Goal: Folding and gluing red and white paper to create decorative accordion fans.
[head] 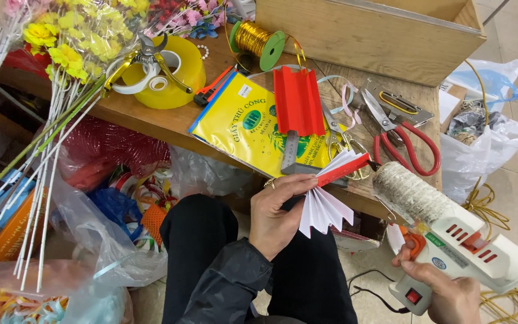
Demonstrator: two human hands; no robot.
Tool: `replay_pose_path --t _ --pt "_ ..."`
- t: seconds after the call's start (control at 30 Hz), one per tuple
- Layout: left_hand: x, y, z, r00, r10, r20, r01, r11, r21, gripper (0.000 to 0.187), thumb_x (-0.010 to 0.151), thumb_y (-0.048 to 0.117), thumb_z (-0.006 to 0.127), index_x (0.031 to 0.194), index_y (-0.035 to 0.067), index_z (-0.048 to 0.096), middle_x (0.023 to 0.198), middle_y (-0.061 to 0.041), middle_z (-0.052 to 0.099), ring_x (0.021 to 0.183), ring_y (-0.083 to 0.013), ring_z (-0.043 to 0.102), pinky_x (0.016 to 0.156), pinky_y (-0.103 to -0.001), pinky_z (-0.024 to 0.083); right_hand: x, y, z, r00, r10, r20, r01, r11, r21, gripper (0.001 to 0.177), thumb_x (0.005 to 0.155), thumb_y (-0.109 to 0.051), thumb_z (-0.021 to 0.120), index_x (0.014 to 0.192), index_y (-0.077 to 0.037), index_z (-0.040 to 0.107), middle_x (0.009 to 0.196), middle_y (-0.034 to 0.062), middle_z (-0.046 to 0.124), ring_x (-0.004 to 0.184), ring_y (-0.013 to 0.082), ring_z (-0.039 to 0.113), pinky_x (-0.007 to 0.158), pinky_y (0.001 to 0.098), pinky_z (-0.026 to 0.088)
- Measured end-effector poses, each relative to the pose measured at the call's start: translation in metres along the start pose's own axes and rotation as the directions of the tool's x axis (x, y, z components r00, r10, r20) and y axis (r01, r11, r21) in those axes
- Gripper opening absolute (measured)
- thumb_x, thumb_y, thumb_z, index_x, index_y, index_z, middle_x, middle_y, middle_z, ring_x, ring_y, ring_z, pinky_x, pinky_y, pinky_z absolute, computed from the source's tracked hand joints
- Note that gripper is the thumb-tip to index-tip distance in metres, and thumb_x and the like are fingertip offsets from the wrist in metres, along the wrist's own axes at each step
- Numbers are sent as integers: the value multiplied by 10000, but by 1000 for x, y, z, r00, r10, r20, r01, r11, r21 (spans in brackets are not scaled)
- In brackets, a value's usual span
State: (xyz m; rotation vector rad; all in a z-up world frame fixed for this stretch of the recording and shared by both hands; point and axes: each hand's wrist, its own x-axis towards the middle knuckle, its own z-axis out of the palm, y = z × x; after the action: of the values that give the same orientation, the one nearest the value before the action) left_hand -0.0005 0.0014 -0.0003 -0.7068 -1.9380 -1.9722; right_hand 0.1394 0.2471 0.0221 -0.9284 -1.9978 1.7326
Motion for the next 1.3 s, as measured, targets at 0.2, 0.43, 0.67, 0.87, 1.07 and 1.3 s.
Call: replay_pose_path --t 0.2,0.43,0.67,0.87,1.07,1.3 --pt "0 2 0 1000 -23 7 23 1000 -20 302 943 61 776 1237 113 735 1261 -96 757 1224 -221 718 1026 -372 632 5 7 0 1000 -15 9 14 995 100 197 711 98 712 893 167 690 885 291 703 841 349 680 896 426 596" --pt "3 -3 -3 997 -27 -67 23 998 -66 294 927 39 775 1215 93 748 1242 -128 751 1173 -272 743 1028 -399 628 -4 -18 8 962 -232 148 216 970 112 277 724 -34 671 972 89 698 1037 201 756 1037 303 721 1138 407 529" --pt "2 -34 -3 889 -414 -196 288 838 -463 231 818 11 854 1041 24 797 1059 -76 807 1039 -146 718 977 -360 620 80 0 -29 985 -83 -148 85 996 6 367 1035 -175 658 1348 1 580 1180 178 637 939 310 646 742 491 595" --pt "12 -4 -14 824 -544 -159 390 747 -539 314 808 7 836 1117 -3 782 1095 -122 805 1078 -240 749 953 -431 658 269 15 -38 983 114 147 -171 862 477 422 1051 -651 601 1238 -276 661 972 -21 745 572 63 632 472 179 569" --pt "17 -2 -20 742 -642 -193 459 697 -551 326 786 -83 801 1110 -70 769 1088 -193 801 1049 -315 760 890 -479 688 365 10 -1 951 206 230 -297 814 499 411 959 -558 752 1203 -234 688 881 1 773 547 144 688 465 260 622" --pt "17 -3 -21 706 -680 -198 488 670 -560 428 759 -48 810 1181 -26 745 1228 -178 766 1134 -312 729 875 -471 677 371 -27 23 882 417 221 -462 857 227 497 943 -511 784 1261 -170 612 1012 47 778 750 206 763 608 343 671"
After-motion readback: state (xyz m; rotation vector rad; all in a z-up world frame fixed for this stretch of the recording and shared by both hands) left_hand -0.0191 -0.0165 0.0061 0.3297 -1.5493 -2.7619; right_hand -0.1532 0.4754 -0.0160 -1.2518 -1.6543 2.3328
